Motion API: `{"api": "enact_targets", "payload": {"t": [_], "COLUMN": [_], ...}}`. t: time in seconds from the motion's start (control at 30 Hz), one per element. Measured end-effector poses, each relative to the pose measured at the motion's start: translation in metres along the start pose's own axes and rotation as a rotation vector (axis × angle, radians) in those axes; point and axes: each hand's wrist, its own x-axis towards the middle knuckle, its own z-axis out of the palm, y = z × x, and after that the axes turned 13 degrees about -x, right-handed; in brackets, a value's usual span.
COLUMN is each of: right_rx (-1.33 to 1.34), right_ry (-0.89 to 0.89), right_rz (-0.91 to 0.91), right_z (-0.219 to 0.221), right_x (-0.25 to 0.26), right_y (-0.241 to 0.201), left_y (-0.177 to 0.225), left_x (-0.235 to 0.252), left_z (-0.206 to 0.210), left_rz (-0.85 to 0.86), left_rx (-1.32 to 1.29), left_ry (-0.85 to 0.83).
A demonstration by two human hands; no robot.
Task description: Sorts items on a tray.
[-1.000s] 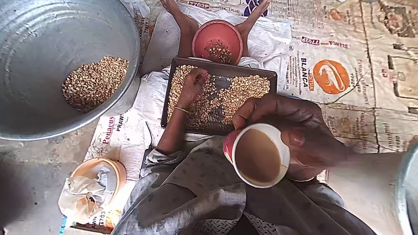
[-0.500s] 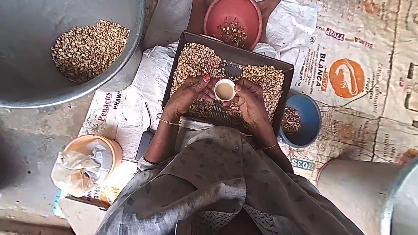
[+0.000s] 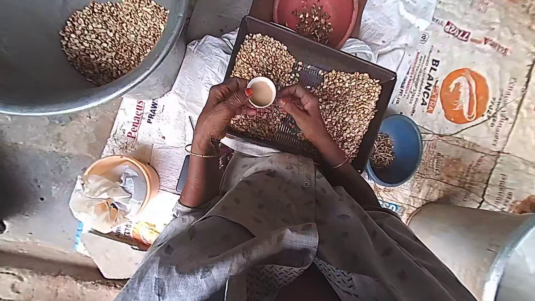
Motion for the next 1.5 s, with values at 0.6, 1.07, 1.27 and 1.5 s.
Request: {"api": "enact_targets", "payload": {"t": [0.6,1.07,1.27,1.5], "right_rx": [-0.352,-0.654,-1.031,-0.574], "right_ry": [-0.372,-0.575,-0.398,-0.519], "right_rz": [0.364,-0.407,0.044,0.403], "right_z": [-0.104,0.035,-0.033,-0.100], "right_x": [-0.026,0.012,0.024,-0.018], "right_y": [-0.008,0.013,0.035,0.003], "left_y": [0.003,0.000,0.001,-0.005], "left_x": [-0.030,-0.026,-0.027,-0.023], "left_z": [-0.050,-0.039,-0.043,-0.043], "left_rz": [0.086,0.086,0.092,0.083], "left_rx": [0.016,0.049,0.021,0.010], "left_ry": [0.298,0.248,0.257,0.258]}}
